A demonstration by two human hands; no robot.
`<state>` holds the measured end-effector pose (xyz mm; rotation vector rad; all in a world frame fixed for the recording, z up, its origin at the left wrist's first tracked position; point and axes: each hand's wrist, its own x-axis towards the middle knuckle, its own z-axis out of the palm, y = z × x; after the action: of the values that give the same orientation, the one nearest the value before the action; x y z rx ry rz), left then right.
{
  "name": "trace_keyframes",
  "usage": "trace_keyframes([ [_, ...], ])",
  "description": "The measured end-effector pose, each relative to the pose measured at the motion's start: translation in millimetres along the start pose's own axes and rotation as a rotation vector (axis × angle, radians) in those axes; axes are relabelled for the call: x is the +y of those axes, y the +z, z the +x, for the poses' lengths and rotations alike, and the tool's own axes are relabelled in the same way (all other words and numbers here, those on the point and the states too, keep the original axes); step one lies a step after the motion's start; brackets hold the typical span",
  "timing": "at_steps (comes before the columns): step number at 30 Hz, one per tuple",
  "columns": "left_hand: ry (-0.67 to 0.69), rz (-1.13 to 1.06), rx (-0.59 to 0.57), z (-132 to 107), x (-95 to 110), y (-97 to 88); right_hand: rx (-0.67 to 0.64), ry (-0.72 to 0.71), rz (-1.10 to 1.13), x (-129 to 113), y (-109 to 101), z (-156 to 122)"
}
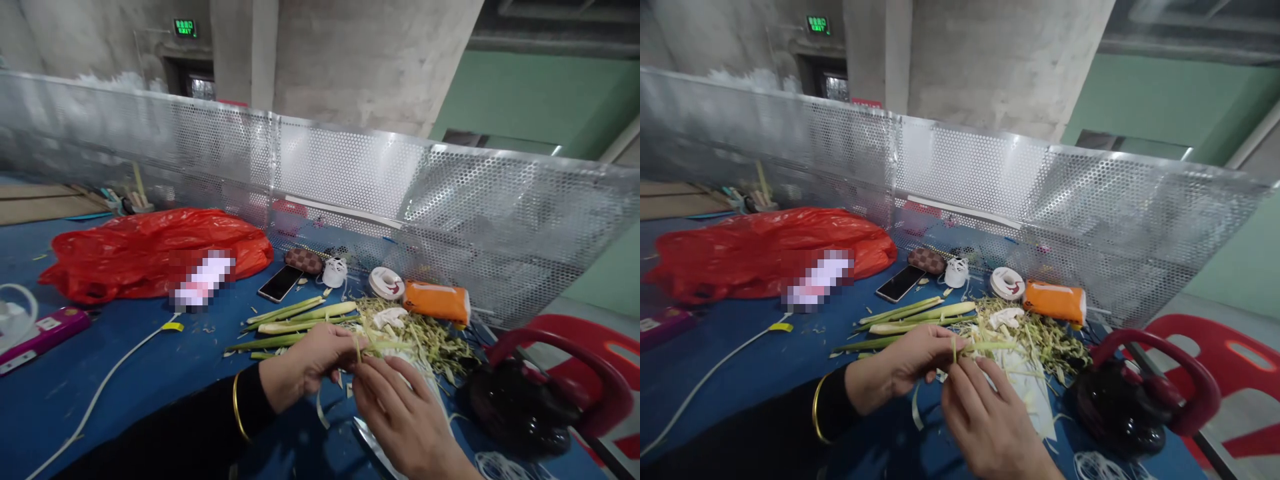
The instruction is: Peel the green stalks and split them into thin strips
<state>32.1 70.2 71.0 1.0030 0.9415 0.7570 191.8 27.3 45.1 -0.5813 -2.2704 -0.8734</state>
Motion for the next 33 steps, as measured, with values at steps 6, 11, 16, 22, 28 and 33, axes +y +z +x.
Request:
trace_keyframes([
  [6,-0.079,-0.216,-0.049,-2,-3,6.7,0.019,-0.076,0.031,2,5,-8],
  [11,-0.118,-0.278,-0.048,-2,-2,7.0,0.029,-0.133,0.046,8,-1,-4],
  [16,-0.161,-0.344,-0.061,-3,3,7.0,0.070,-0.143,0.050,12,-6,-1],
  [22,-0.175,-0.386,-0.048,-6,8,8.8,0.078,0.039,0.057,9,-4,-4],
  [28,-0.143,-0.435,-0.037,-6,8,8.0,0.041,0.297,0.218,6,-7,7],
  [33,-0.089,-0.415,0.036,-5,1,12.1,-0.006,0.277,0.137,-3,-3,7],
])
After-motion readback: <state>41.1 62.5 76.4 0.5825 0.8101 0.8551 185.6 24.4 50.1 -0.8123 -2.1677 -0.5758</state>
